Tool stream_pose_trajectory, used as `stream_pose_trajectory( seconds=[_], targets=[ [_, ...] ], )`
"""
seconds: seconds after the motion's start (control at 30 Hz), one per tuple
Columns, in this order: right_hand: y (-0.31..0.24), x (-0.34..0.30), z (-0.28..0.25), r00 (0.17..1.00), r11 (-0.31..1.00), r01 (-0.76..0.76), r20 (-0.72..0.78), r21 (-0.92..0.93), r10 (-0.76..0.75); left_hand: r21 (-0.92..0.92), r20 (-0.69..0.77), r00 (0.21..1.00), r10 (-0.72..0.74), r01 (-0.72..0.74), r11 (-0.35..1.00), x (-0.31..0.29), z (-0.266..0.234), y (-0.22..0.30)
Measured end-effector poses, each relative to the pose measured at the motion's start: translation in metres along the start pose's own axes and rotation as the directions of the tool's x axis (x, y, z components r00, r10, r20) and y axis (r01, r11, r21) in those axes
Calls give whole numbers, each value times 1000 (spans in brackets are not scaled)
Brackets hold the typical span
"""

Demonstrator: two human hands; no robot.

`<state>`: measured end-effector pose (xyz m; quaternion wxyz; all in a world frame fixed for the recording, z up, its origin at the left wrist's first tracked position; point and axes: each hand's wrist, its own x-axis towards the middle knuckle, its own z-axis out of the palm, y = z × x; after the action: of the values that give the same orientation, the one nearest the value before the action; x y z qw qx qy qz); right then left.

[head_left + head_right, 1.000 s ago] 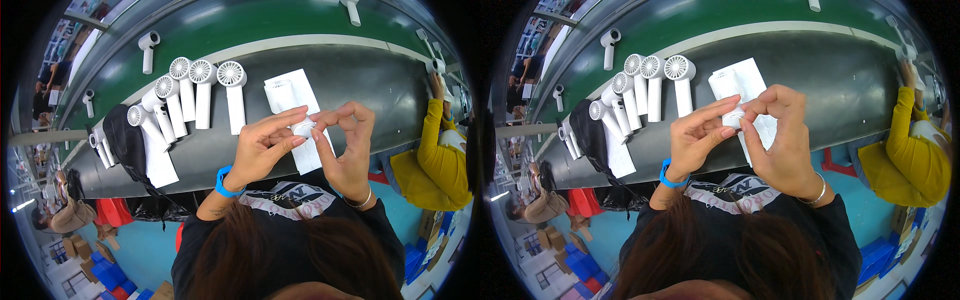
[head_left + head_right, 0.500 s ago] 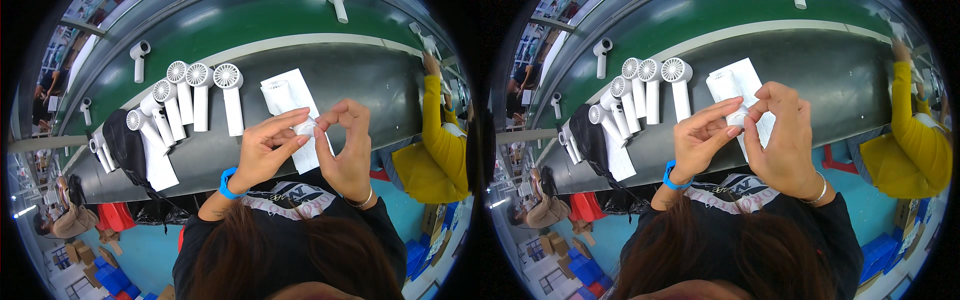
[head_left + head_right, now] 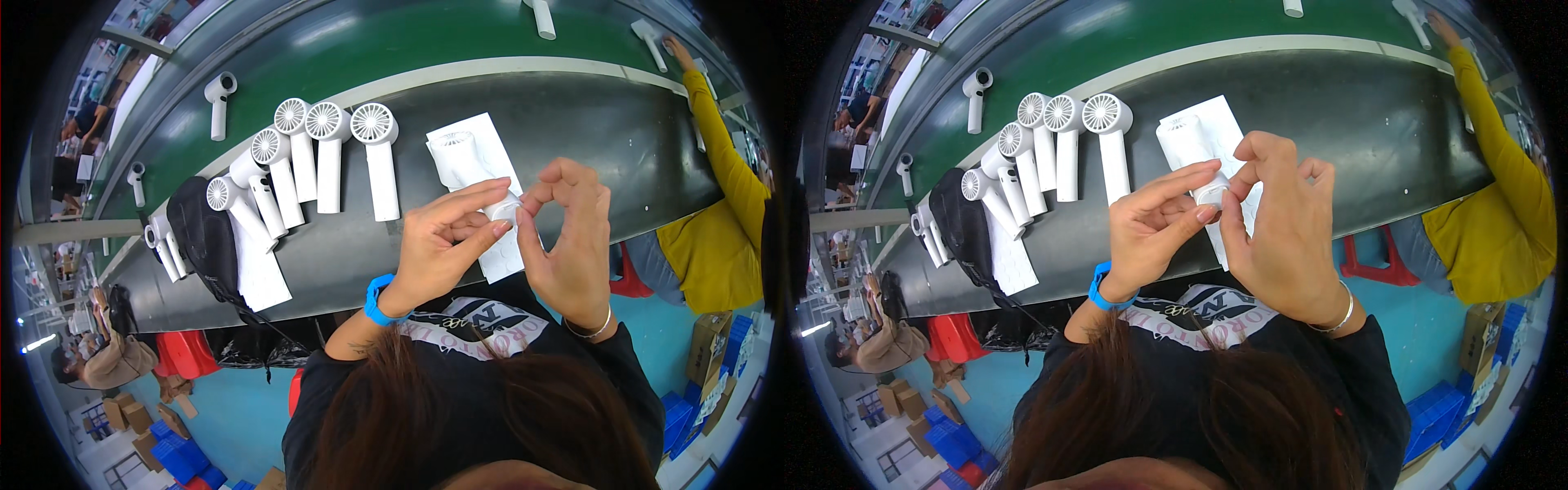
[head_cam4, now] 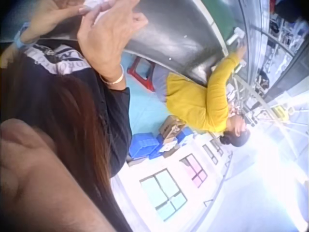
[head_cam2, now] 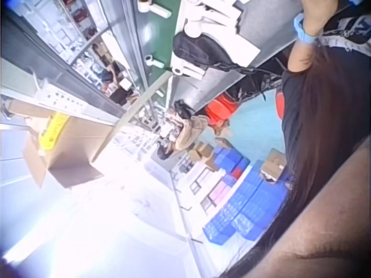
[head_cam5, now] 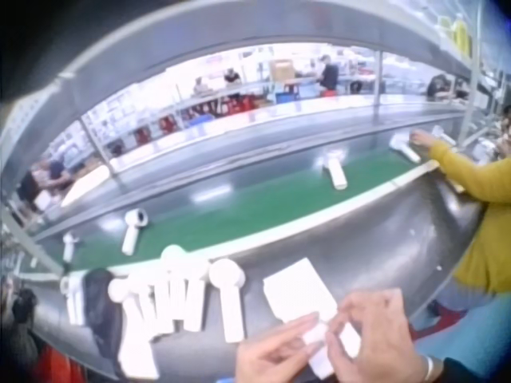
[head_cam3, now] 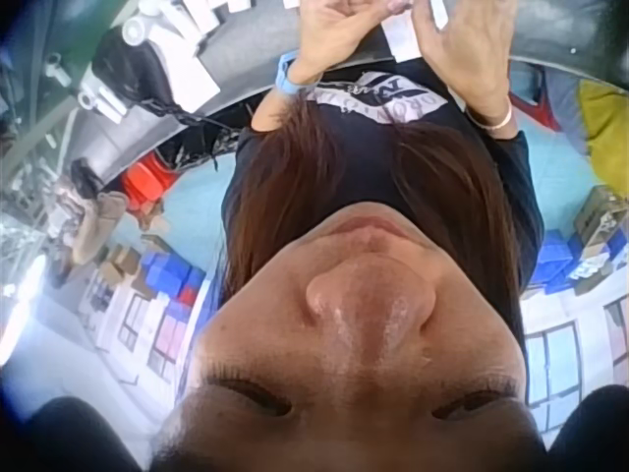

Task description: The person takes portable mini fans, peels adhesive pads from a backing sheet by hand, and applies the pads onto the bottom base of each fan.

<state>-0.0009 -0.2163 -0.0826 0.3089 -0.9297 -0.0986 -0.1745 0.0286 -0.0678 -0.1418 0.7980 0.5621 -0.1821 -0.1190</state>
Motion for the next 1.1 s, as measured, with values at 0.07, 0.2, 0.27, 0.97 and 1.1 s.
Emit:
stream_pose_trajectory(
  seconds=[0.07,0.2,0.27,0.97,1.1],
  targets=[
    [0,1,0,1000,1000,8,1,-26,-8,-17,-6,1000,-1,1,1000,0,1,0],
    [0,5,-4,998,991,48,56,-121,-42,-6,7,1000,-10,10,1000,-1,1,1],
    [2,8,-9,993,991,36,115,-127,-21,10,-16,1000,-21,21,1000,-5,-2,1],
    [33,18,55,954,981,153,240,120,-178,145,-95,994,-45,58,988,0,-24,13],
    [44,24,55,945,979,154,271,131,-185,128,-11,999,-43,44,991,8,-29,15]
  ],
)
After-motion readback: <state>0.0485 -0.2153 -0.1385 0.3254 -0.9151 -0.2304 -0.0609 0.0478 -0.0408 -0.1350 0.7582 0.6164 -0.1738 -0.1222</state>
